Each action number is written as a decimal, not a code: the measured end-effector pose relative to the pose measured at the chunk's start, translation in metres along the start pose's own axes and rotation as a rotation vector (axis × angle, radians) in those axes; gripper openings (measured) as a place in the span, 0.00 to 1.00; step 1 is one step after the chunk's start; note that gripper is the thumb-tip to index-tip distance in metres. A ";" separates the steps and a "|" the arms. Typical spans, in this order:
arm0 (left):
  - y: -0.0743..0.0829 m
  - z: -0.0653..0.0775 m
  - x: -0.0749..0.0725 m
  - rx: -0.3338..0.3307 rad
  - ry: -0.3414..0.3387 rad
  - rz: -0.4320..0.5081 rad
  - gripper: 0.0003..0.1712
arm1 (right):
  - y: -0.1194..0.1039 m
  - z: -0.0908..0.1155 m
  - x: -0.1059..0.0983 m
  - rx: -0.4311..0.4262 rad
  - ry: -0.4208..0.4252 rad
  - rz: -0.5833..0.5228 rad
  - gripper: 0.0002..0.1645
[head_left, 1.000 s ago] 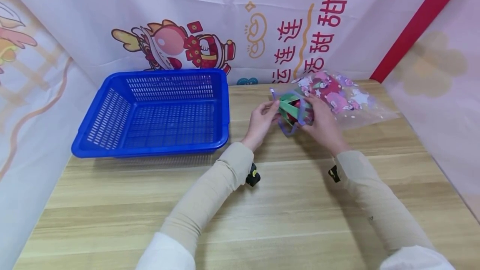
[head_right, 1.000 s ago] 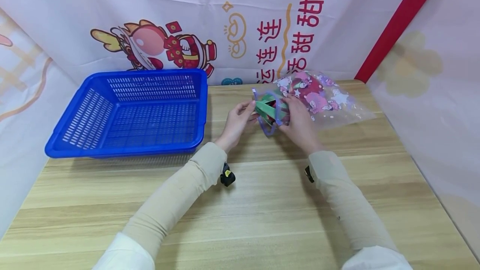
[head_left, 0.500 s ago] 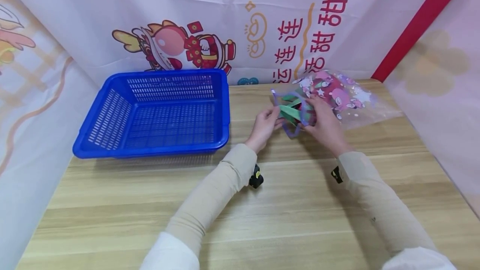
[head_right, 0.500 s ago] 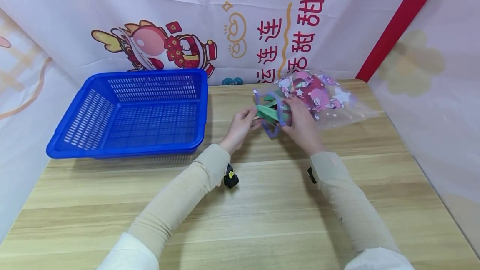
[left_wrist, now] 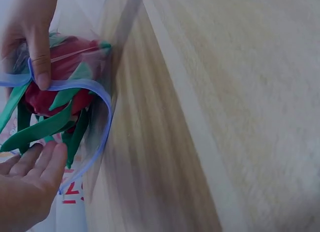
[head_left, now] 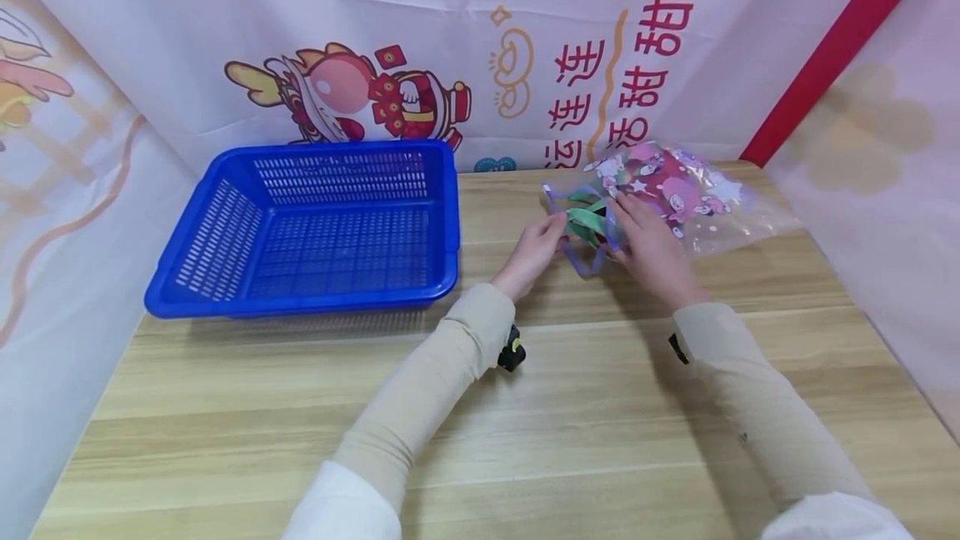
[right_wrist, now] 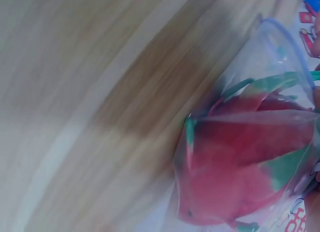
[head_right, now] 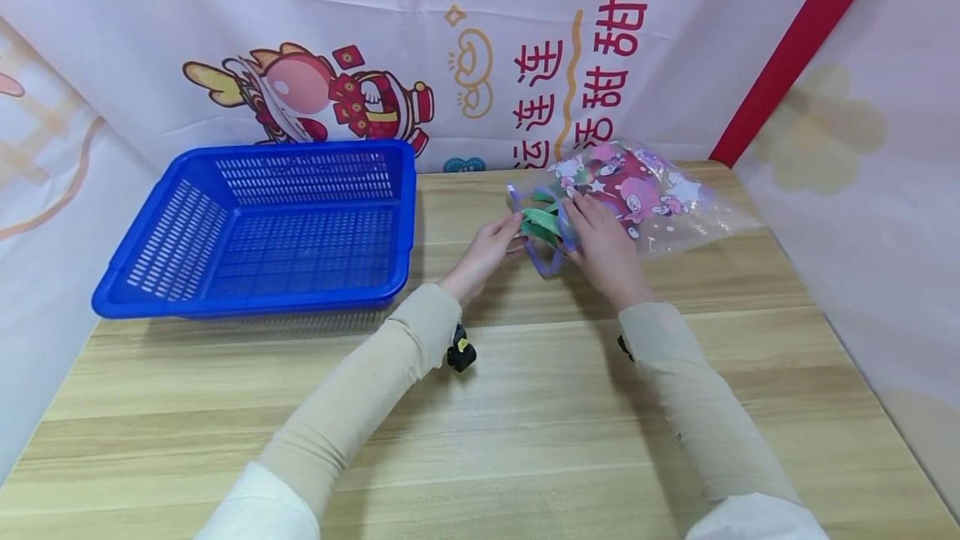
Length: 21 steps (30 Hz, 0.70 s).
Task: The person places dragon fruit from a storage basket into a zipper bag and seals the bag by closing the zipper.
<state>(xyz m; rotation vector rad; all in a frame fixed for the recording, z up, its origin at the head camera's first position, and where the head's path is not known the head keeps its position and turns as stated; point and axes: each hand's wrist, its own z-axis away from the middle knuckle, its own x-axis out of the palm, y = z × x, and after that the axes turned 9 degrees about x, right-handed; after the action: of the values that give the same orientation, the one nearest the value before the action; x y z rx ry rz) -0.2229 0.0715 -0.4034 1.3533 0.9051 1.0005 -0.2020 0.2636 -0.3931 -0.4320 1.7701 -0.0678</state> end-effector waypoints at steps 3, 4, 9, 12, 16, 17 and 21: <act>0.002 0.001 -0.001 -0.013 -0.023 -0.025 0.30 | 0.001 0.001 -0.001 -0.036 0.015 0.061 0.42; 0.002 0.001 -0.001 -0.020 -0.024 -0.022 0.30 | 0.001 0.001 -0.001 -0.042 0.017 0.073 0.41; 0.000 0.002 -0.003 -0.073 0.055 0.057 0.29 | 0.002 0.003 -0.001 -0.030 0.009 0.068 0.38; -0.001 0.002 -0.006 -0.046 0.115 0.078 0.27 | 0.003 0.003 0.000 -0.010 -0.003 0.056 0.38; 0.001 0.001 -0.006 0.062 0.145 0.009 0.24 | 0.002 0.001 -0.002 0.036 -0.046 0.040 0.41; 0.002 0.000 -0.005 0.086 0.153 -0.023 0.23 | 0.001 0.001 -0.003 0.045 -0.056 0.035 0.42; 0.003 0.001 -0.001 0.134 0.178 -0.143 0.20 | -0.002 0.000 -0.004 0.044 -0.054 0.013 0.47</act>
<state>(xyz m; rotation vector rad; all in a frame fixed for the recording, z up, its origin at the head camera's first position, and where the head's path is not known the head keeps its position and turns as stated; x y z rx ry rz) -0.2224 0.0701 -0.3999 1.3045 1.2047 0.9742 -0.2011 0.2628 -0.3891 -0.3875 1.7153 -0.0853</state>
